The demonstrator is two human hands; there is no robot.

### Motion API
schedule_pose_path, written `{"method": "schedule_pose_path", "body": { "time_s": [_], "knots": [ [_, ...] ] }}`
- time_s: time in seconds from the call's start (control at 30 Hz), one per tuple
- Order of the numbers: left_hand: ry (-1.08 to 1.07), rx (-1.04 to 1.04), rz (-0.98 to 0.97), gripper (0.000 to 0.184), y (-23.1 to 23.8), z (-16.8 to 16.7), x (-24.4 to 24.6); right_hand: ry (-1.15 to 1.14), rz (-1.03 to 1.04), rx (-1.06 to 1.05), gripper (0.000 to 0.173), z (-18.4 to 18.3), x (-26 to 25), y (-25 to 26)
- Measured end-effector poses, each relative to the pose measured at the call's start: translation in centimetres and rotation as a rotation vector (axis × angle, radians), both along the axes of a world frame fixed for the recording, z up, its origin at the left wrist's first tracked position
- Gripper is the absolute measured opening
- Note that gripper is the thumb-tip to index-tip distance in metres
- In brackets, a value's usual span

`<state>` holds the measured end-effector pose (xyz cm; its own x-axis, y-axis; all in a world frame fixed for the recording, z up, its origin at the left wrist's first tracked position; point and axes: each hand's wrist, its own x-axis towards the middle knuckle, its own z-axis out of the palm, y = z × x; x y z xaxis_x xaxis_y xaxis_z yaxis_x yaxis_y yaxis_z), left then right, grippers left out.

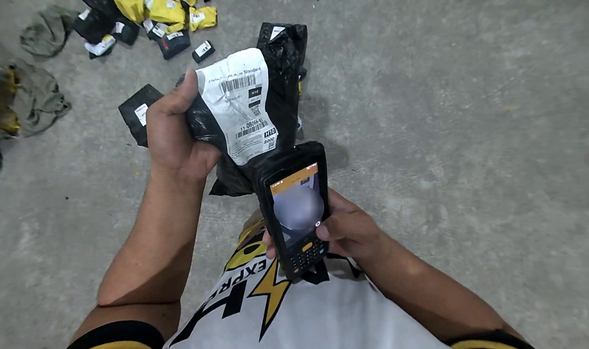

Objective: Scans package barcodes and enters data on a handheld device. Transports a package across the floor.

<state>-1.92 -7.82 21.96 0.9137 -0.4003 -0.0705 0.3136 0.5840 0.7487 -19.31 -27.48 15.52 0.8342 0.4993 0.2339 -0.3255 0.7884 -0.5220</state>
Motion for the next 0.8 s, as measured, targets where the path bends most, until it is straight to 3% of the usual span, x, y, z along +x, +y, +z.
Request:
{"method": "schedule_pose_path", "body": {
  "time_s": [0.8],
  "knots": [
    [0.03,0.019,0.024,0.04,-0.73,-0.03,0.89,0.047,0.006,-0.045,0.057,-0.02,0.95,-0.71]
  ]
}}
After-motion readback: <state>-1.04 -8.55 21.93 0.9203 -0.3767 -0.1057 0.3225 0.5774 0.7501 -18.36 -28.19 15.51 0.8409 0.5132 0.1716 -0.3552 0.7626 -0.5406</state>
